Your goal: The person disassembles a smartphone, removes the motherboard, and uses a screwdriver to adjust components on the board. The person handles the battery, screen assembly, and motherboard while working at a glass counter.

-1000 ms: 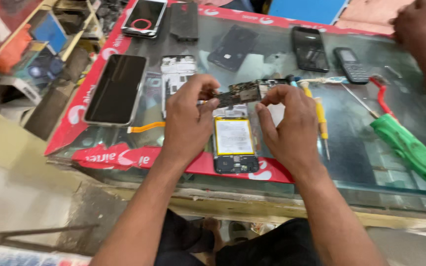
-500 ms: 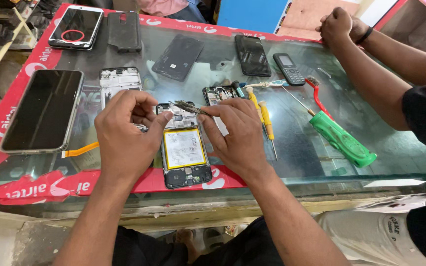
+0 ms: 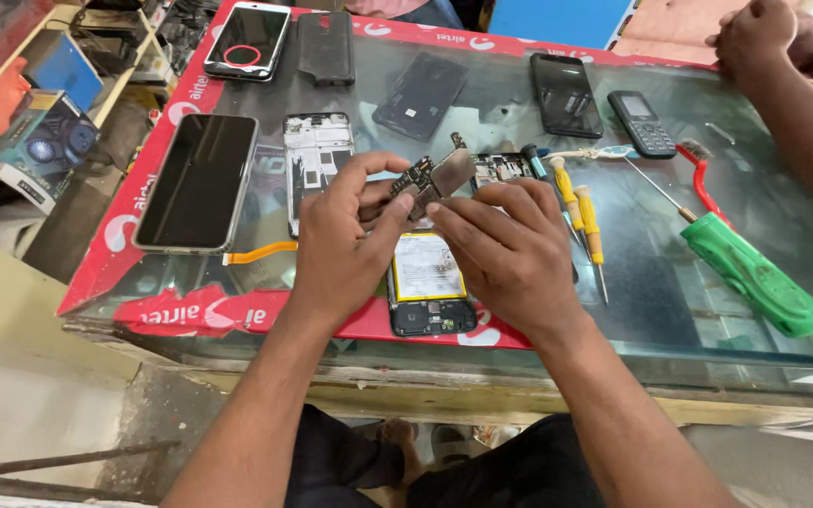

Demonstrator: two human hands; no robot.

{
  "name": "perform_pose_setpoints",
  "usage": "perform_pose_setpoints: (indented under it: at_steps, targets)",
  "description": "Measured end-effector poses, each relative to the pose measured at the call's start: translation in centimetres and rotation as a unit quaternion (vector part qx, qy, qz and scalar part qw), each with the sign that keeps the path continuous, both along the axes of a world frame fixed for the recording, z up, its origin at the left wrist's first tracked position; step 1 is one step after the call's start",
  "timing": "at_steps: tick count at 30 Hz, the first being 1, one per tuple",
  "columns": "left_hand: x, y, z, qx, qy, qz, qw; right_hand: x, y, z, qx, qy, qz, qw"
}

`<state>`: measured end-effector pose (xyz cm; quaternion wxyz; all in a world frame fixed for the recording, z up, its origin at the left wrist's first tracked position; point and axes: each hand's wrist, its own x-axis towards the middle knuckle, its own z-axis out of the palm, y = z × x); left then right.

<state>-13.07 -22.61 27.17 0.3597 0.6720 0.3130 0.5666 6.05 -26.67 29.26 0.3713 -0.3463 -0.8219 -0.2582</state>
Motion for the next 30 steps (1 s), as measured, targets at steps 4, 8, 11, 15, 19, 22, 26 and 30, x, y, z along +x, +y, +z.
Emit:
perform_pose_setpoints:
  at_steps: [4, 8, 11, 15, 19, 22, 26, 30]
  targets:
    - [0.1, 0.1, 0.1, -0.006, 0.006, 0.009, 1.0, 0.3, -0.2, -0.6, -0.004, 0.086, -0.046, 0.995]
    - [0.1, 0.2, -0.1, -0.015, 0.005, 0.001, 1.0, 0.4, 0.0, -1.1, -0.012, 0.123, -0.063, 0.99]
    - [0.0, 0.2, 0.0, -0.005, -0.002, -0.009, 1.0, 0.1, 0.0, -1.0, -0.033, 0.105, -0.045, 0.993]
    - [0.0, -0.1, 0.1, 0.025, 0.007, -0.044, 0.999, -0.1, 0.0, -0.8, -0.048, 0.086, -0.014, 0.995]
    - [-0.2, -0.5, 0.1, 0.056, 0.042, -0.069, 0.995, 0.2, 0.0, -1.1, -0.046, 0.081, 0.0, 0.996]
    - [-0.3, -0.7, 0.2, 0.071, 0.057, -0.082, 0.993, 0.4, 0.2, -1.7, -0.048, 0.11, -0.015, 0.993]
    - [-0.3, -0.5, 0.6, 0.152, 0.044, 0.018, 0.987, 0.5, 0.2, -2.5, -0.099, 0.212, 0.008, 0.972]
    - [-0.3, -0.2, 0.7, 0.205, 0.046, 0.05, 0.976, 0.2, 0.4, -2.9, -0.142, 0.251, 0.044, 0.956]
